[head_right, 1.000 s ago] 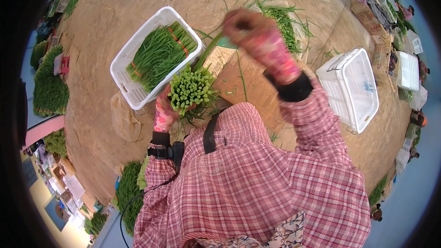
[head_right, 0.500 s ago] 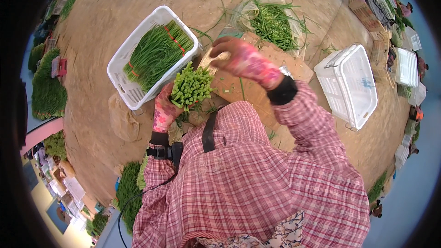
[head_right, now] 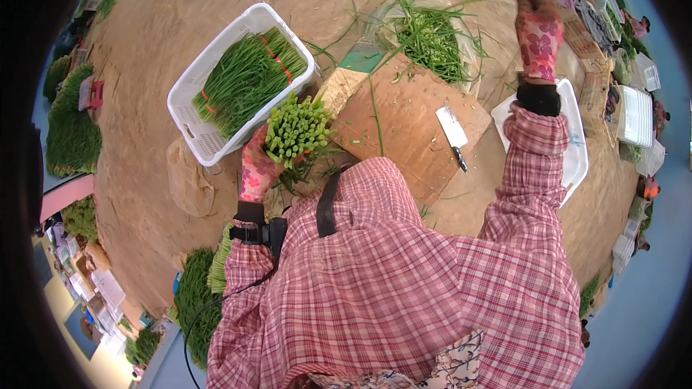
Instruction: The person sorts green leafy vegetables by hand and puts them into a white plastic basket.
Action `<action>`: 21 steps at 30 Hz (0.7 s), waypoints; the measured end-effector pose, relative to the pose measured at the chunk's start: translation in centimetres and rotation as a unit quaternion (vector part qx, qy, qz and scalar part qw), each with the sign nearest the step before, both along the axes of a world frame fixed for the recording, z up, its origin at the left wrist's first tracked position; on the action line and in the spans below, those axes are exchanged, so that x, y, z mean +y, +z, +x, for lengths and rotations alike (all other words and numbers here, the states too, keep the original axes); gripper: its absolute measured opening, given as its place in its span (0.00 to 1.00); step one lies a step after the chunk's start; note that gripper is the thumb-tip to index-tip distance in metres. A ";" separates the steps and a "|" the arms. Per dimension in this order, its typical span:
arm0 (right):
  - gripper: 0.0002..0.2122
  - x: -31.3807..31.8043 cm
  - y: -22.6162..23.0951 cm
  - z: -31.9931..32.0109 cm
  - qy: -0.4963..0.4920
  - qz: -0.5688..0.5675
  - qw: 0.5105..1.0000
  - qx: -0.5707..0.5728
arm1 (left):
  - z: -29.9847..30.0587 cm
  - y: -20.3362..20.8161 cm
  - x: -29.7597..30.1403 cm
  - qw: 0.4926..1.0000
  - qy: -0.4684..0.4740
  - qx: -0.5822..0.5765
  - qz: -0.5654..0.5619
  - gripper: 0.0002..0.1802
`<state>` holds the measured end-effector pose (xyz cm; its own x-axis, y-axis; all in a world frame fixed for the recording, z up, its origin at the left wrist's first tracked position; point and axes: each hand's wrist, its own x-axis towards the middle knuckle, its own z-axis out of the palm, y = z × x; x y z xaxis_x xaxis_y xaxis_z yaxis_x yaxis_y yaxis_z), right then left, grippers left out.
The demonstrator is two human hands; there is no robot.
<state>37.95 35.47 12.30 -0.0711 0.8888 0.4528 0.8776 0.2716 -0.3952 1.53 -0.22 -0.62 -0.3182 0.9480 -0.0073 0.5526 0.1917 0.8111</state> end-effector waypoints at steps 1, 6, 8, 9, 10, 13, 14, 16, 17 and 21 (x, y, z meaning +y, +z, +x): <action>0.11 0.2 0.0 0.8 -0.032 0.066 0.991 -0.112 | 0.4 0.5 0.4 1.000 -0.002 -0.002 0.001 0.39; 0.11 -12.5 -3.4 -11.5 0.427 -0.243 0.863 0.114 | 1.0 2.7 0.8 0.999 -0.017 0.032 -0.015 0.39; 0.12 -15.9 -5.1 -15.1 0.443 -0.339 0.827 0.067 | 1.0 2.3 0.8 0.999 -0.020 0.025 0.006 0.37; 0.12 -16.6 -5.3 -15.9 0.439 -0.351 0.827 0.022 | 1.0 2.3 0.8 0.999 -0.021 0.025 0.006 0.37; 0.12 -16.6 -5.6 -16.0 0.439 -0.351 0.827 0.022 | 1.0 2.3 0.9 0.998 -0.032 0.052 0.027 0.37; 0.12 -16.8 -6.2 -16.4 0.416 -0.427 0.802 0.039 | 0.9 2.3 1.0 0.995 -0.049 0.075 0.035 0.36; 0.11 -17.2 -6.2 -16.6 0.431 -0.358 0.827 0.030 | 0.9 2.3 1.1 0.995 -0.056 0.073 0.025 0.35; 0.09 -17.7 -6.7 -16.7 0.445 -0.241 0.861 0.056 | 1.1 2.7 1.2 0.996 -0.054 0.067 0.019 0.36; 0.09 -17.8 -6.6 -16.8 0.446 -0.241 0.860 0.055 | 1.1 2.8 1.2 0.997 -0.051 0.062 0.012 0.37; 0.05 -16.6 -4.9 -15.9 0.381 -0.259 0.876 0.146 | 0.8 1.4 0.3 0.999 -0.025 0.026 0.018 0.39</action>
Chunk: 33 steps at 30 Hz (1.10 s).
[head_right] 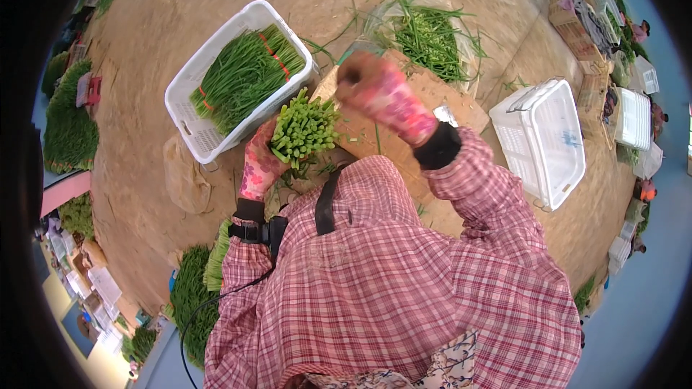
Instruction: The person sorts green leafy vegetables by hand and puts them into a white plastic basket.
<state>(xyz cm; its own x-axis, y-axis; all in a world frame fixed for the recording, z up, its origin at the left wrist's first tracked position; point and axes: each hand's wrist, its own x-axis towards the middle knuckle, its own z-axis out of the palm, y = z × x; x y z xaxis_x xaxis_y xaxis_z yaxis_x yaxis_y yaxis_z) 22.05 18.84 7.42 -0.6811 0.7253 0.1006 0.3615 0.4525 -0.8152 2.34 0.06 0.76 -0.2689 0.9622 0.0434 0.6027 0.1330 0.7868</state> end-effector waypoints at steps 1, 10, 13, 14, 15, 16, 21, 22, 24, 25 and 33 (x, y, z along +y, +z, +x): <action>0.05 1.0 1.1 0.8 -0.057 -0.048 0.997 0.026 | -0.1 -0.5 -0.2 1.000 0.014 -0.014 -0.008 0.41; 0.13 1.2 0.9 1.9 0.065 -0.033 0.996 -0.050 | -0.2 -0.7 -0.1 0.997 0.009 -0.009 -0.081 0.43; 0.09 -0.8 -1.5 0.1 0.110 -0.054 0.989 -0.079 | -0.3 -0.7 -0.3 0.997 0.003 0.009 -0.070 0.44; 0.09 -0.7 -2.3 -0.1 0.123 -0.046 0.988 -0.075 | -0.2 -0.7 -0.2 0.998 -0.001 0.000 -0.055 0.44; 0.10 -0.5 -2.9 -0.2 0.136 -0.038 0.987 -0.072 | -0.2 -0.7 -0.1 0.998 0.001 0.000 -0.056 0.44; 0.10 -0.5 -3.1 0.1 0.137 -0.037 0.987 -0.071 | -0.1 -0.8 0.0 0.998 0.006 -0.028 -0.064 0.45; 0.05 2.0 1.9 2.6 0.001 -0.055 0.996 0.069 | -0.8 -1.1 -0.5 0.987 0.003 -0.123 -0.103 0.43; 0.06 3.5 3.9 4.2 -0.044 -0.064 0.994 0.080 | -1.1 -1.4 -0.6 0.987 0.005 -0.122 -0.101 0.43; 0.12 6.7 7.7 7.5 -0.180 -0.005 0.980 0.080 | -1.8 -2.2 -1.9 0.991 0.037 -0.089 -0.094 0.42; 0.15 9.2 8.7 10.6 -0.273 0.028 0.956 0.100 | -1.8 -2.8 -1.7 0.991 0.035 -0.074 -0.107 0.40; 0.16 7.1 1.7 9.5 -0.020 0.107 0.988 0.109 | -0.7 -0.1 -0.6 0.991 0.043 -0.077 -0.105 0.42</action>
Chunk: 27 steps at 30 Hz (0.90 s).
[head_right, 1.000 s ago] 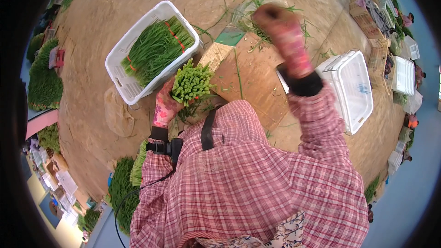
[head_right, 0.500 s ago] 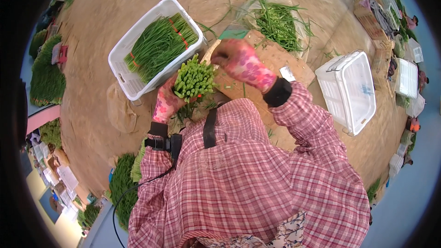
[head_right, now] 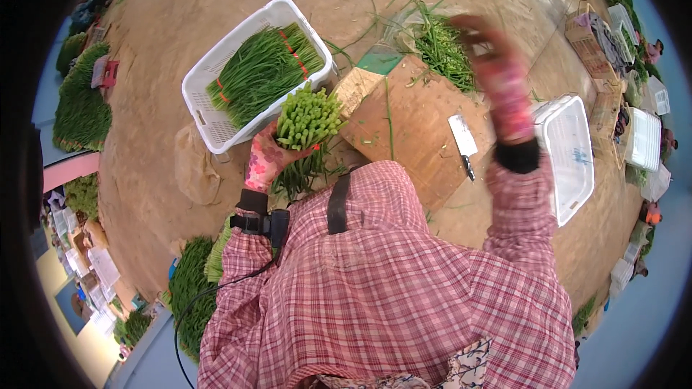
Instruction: The person sorts green leafy vegetables by hand and puts them into a white plastic basket.
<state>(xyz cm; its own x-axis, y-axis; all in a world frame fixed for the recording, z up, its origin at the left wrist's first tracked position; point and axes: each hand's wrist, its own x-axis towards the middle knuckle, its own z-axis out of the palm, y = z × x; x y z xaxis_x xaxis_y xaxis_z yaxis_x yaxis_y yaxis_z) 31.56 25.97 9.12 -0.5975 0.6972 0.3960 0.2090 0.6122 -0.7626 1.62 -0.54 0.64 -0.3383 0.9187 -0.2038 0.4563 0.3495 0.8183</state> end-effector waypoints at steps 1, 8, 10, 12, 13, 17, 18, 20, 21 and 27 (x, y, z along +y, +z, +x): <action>0.17 -2.0 -2.3 -3.0 0.105 0.024 0.992 0.068 | 0.1 -0.3 0.2 1.000 -0.005 -0.007 0.000 0.42; 0.11 -8.3 -3.0 -12.1 0.172 -0.004 0.985 -0.010 | 1.2 2.6 1.5 0.994 -0.031 0.092 0.044 0.41; 0.10 -7.9 -3.1 -12.2 0.213 0.051 0.975 -0.039 | 0.9 2.2 1.5 0.989 -0.038 0.107 0.095 0.40; 0.08 -7.9 -2.3 -12.3 0.219 0.098 0.968 -0.070 | 0.7 2.7 1.8 0.991 -0.056 0.099 0.071 0.40; 0.07 -7.9 -1.9 -12.3 0.221 0.145 0.959 -0.100 | 0.6 3.0 1.9 0.992 -0.078 0.092 0.047 0.40; 0.05 -7.8 -1.7 -12.9 0.262 0.247 0.917 -0.172 | 0.5 2.9 1.3 0.986 -0.089 0.124 0.066 0.42; 0.05 -7.8 -1.5 -13.1 0.283 0.259 0.901 -0.202 | 0.5 2.7 1.0 0.986 -0.087 0.124 0.066 0.42; 0.05 -7.8 -1.6 -13.5 0.304 0.268 0.884 -0.232 | 0.4 2.3 0.9 0.984 -0.102 0.134 0.054 0.42; 0.05 -7.7 -2.0 -13.6 0.315 0.295 0.877 -0.211 | 0.5 2.3 0.9 0.985 -0.102 0.132 0.052 0.42; 0.06 -7.3 -2.1 -13.9 0.296 0.311 0.894 -0.128 | 0.5 2.7 0.7 0.988 -0.116 0.102 -0.001 0.43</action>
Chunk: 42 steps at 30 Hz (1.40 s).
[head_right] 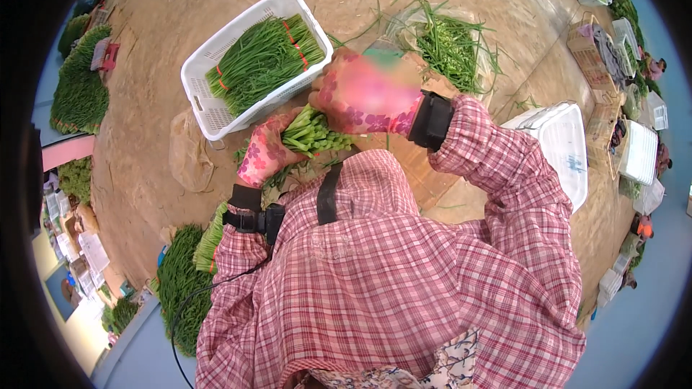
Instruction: The person sorts green leafy vegetables by hand and puts them into a white plastic basket.
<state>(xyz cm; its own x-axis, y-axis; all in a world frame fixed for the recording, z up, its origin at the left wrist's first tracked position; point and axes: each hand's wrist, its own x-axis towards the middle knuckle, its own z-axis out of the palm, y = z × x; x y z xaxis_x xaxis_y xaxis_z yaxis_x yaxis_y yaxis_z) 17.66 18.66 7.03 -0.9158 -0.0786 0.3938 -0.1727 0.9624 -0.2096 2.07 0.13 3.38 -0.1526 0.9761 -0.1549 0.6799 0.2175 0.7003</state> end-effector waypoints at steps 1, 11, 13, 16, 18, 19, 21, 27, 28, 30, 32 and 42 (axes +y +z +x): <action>0.06 0.6 0.1 0.3 -0.028 -0.006 0.999 0.023 | -0.1 -0.5 -0.2 1.000 -0.001 0.015 -0.007 0.44; 0.08 1.1 -0.1 3.2 -0.016 -0.277 0.961 -0.013 | -0.7 -1.5 -0.9 0.996 0.012 -0.059 -0.058 0.44; 0.09 -0.5 -1.2 2.6 -0.005 -0.242 0.970 -0.030 | -0.6 -0.8 -0.5 0.995 0.004 -0.083 -0.049 0.44; 0.09 -0.7 -2.3 2.6 0.017 -0.199 0.979 -0.030 | -0.2 -0.9 -0.5 0.995 -0.003 -0.090 -0.052 0.43; 0.09 -0.4 -1.3 2.3 -0.068 -0.259 0.961 -0.076 | -0.6 -1.9 -1.0 0.996 0.002 -0.068 -0.062 0.43; 0.10 1.5 -2.1 3.7 -0.052 -0.315 0.948 0.004 | -1.0 -2.7 -1.4 0.993 0.016 -0.078 -0.084 0.44; 0.12 6.4 -3.2 8.0 -0.060 -0.580 0.787 0.202 | -1.0 -2.7 -1.3 0.990 0.023 -0.089 -0.105 0.45; 0.10 16.8 0.8 16.8 -0.423 -0.188 0.879 0.113 | -0.9 -2.5 -1.4 0.994 0.042 -0.102 -0.017 0.46; 0.10 14.3 0.0 15.1 -0.274 -0.396 0.859 0.172 | -0.9 -2.4 -1.3 0.996 0.032 -0.076 -0.041 0.46; 0.11 4.3 0.0 9.1 -0.076 -0.433 0.892 0.105 | -1.0 -1.4 -2.1 0.996 0.015 -0.050 -0.071 0.45; 0.10 -1.3 1.5 4.8 -0.070 -0.356 0.931 -0.029 | -0.6 -0.3 -1.6 0.999 -0.014 -0.031 -0.024 0.44; 0.08 -2.1 -0.1 2.3 0.026 -0.174 0.980 -0.098 | -0.2 0.4 -1.5 0.997 -0.018 -0.054 -0.050 0.43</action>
<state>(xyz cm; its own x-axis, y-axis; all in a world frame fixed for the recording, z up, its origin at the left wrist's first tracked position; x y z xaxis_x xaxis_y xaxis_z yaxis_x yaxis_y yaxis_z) 19.91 16.56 6.94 -0.9748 -0.0187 0.2222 -0.1426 0.8183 -0.5568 1.90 -1.39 3.77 -0.0948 0.9593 -0.2660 0.6107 0.2671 0.7455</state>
